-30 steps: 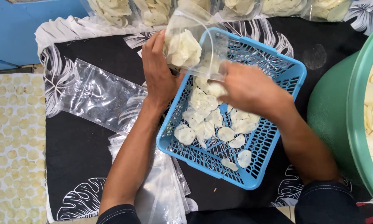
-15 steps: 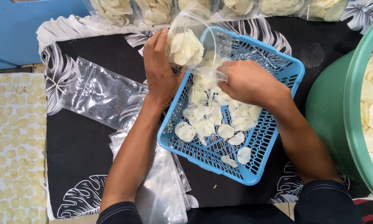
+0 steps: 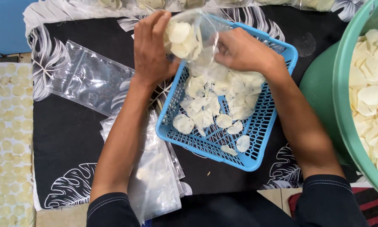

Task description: Packaging thin white chips into small plastic bags from a basket

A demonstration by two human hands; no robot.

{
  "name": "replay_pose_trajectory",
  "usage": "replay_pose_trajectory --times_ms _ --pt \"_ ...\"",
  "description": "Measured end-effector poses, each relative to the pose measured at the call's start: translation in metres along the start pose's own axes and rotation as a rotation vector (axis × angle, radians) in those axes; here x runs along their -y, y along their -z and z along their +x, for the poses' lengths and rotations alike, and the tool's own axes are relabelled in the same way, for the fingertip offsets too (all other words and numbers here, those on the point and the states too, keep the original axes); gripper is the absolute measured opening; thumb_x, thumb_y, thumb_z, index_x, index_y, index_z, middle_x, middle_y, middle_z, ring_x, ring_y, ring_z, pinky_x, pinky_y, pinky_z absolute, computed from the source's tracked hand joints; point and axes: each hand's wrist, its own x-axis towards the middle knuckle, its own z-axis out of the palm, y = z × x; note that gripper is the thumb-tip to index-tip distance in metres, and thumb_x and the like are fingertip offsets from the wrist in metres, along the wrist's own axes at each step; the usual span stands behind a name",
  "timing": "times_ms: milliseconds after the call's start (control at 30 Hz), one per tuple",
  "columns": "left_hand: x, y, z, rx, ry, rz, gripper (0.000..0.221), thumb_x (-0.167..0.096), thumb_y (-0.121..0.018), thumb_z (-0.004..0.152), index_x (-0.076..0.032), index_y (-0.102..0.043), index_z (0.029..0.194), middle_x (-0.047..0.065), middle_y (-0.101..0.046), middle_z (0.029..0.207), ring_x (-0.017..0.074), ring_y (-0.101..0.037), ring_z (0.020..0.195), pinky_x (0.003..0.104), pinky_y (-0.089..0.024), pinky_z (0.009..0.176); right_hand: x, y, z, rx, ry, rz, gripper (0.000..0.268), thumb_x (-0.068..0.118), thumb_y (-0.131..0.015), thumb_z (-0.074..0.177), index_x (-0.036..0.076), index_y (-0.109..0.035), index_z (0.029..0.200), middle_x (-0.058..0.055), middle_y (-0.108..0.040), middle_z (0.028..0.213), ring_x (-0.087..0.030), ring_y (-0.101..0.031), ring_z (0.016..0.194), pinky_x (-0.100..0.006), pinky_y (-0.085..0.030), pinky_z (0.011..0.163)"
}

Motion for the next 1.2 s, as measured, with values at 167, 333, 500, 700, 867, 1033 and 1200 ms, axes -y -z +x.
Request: replay_pose_trajectory --times_ms 167,333,500,700,867,1033,1200 --pt "-0.01 0.029 0.021 0.023 0.072 -0.026 0.086 -0.03 -0.091 0.085 -0.01 -0.035 0.147 0.011 -0.05 0.136 0.0296 -0.057 0.116 0.047 -0.051 0.103 0.008 0.017 -0.005 -0.227 0.046 -0.263 0.012 0.009 -0.078 0.097 -0.002 -0.074 0.1 -0.014 -0.061 0.098 -0.029 -0.059 0.083 -0.041 -0.051 0.075" --pt "-0.02 0.051 0.045 -0.061 0.137 -0.197 0.082 -0.011 -0.095 0.082 -0.007 -0.038 0.142 0.011 -0.052 0.127 0.0287 -0.055 0.112 0.042 -0.053 0.098 0.001 -0.012 0.006 -0.186 -0.1 -0.457 0.008 0.019 -0.078 0.091 0.011 -0.079 0.088 -0.024 -0.054 0.149 -0.041 -0.046 0.136 -0.055 -0.038 0.111" --pt "-0.025 0.062 0.047 -0.051 0.233 -0.34 0.071 0.002 -0.086 0.083 -0.005 -0.04 0.136 0.014 -0.055 0.117 0.0293 -0.063 0.099 0.04 -0.056 0.086 -0.001 -0.016 0.013 -0.298 0.16 -0.172 0.01 0.007 -0.074 0.084 -0.001 -0.069 0.087 -0.019 -0.058 0.135 -0.034 -0.059 0.112 -0.04 -0.05 0.094" --pt "-0.021 0.065 0.024 0.041 0.258 -0.291 0.08 0.0 -0.088 0.083 -0.002 -0.036 0.143 0.016 -0.05 0.124 0.0299 -0.058 0.103 0.041 -0.054 0.092 0.0 -0.008 0.028 -0.202 0.199 -0.144 0.012 0.005 -0.075 0.072 -0.001 -0.065 0.068 -0.018 -0.064 0.136 -0.032 -0.065 0.114 -0.039 -0.054 0.093" --pt "-0.016 0.057 0.008 -0.005 0.267 -0.258 0.084 -0.002 -0.089 0.08 -0.003 -0.036 0.145 0.015 -0.05 0.134 0.0311 -0.055 0.112 0.041 -0.053 0.101 -0.002 0.007 0.03 -0.031 0.063 -0.118 0.016 0.015 -0.075 0.072 0.0 -0.071 0.071 -0.02 -0.058 0.149 -0.038 -0.064 0.115 -0.043 -0.052 0.094" --pt "-0.017 0.046 -0.004 -0.076 0.314 -0.235 0.081 -0.009 -0.086 0.082 -0.003 -0.036 0.145 0.016 -0.049 0.134 0.0308 -0.056 0.112 0.042 -0.054 0.102 0.03 0.004 0.013 -0.318 0.113 -0.215 0.016 0.005 -0.077 0.083 -0.002 -0.062 0.082 -0.018 -0.057 0.124 -0.034 -0.057 0.114 -0.04 -0.05 0.098" --pt "-0.021 0.043 -0.005 -0.07 0.307 -0.25 0.086 -0.008 -0.092 0.08 -0.005 -0.036 0.145 0.014 -0.047 0.139 0.0303 -0.054 0.122 0.041 -0.053 0.108 0.022 -0.019 0.013 0.146 -0.065 -0.098 0.039 0.005 -0.072 0.078 0.0 -0.06 0.115 -0.02 -0.076 0.107 -0.033 -0.075 0.08 -0.043 -0.062 0.07"
